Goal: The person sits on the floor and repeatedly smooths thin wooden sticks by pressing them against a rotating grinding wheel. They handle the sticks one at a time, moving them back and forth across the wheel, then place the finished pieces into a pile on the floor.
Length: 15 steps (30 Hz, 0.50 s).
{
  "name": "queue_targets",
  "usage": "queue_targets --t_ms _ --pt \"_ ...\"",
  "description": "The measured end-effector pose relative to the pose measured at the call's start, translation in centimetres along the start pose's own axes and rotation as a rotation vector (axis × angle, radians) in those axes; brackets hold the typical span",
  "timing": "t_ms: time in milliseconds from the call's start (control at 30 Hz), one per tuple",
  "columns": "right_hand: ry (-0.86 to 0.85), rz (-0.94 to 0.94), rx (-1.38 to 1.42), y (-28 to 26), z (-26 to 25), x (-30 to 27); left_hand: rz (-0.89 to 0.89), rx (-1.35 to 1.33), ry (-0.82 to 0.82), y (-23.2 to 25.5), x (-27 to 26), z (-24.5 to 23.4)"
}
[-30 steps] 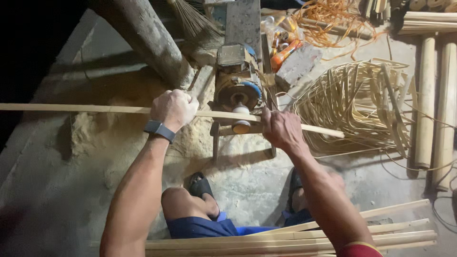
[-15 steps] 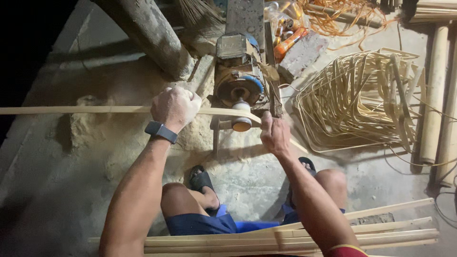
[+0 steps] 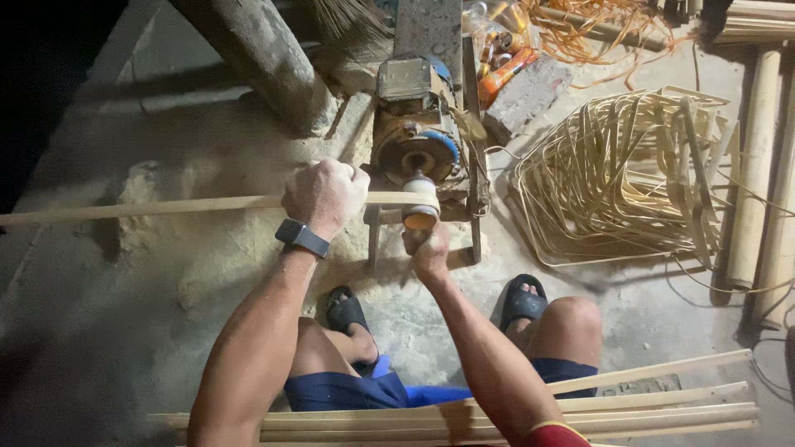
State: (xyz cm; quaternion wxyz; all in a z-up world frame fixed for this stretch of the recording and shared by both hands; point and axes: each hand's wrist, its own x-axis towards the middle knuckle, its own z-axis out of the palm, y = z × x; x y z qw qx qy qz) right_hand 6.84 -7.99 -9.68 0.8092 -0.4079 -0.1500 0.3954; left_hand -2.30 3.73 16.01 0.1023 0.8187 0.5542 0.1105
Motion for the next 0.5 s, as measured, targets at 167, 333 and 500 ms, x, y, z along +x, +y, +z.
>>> queue_targets --t_ms 167,333,500 --pt "0.086 0.127 0.404 1.5 1.6 -0.2 0.093 -0.087 0.039 -2.0 0.2 4.0" --pt "0.018 0.048 0.208 1.1 0.9 -0.2 0.03 -0.377 0.002 -4.9 -0.6 11.1" --pt "0.057 0.033 0.08 -0.6 1.0 -0.2 -0.009 -0.829 0.042 -5.8 -2.7 18.0"
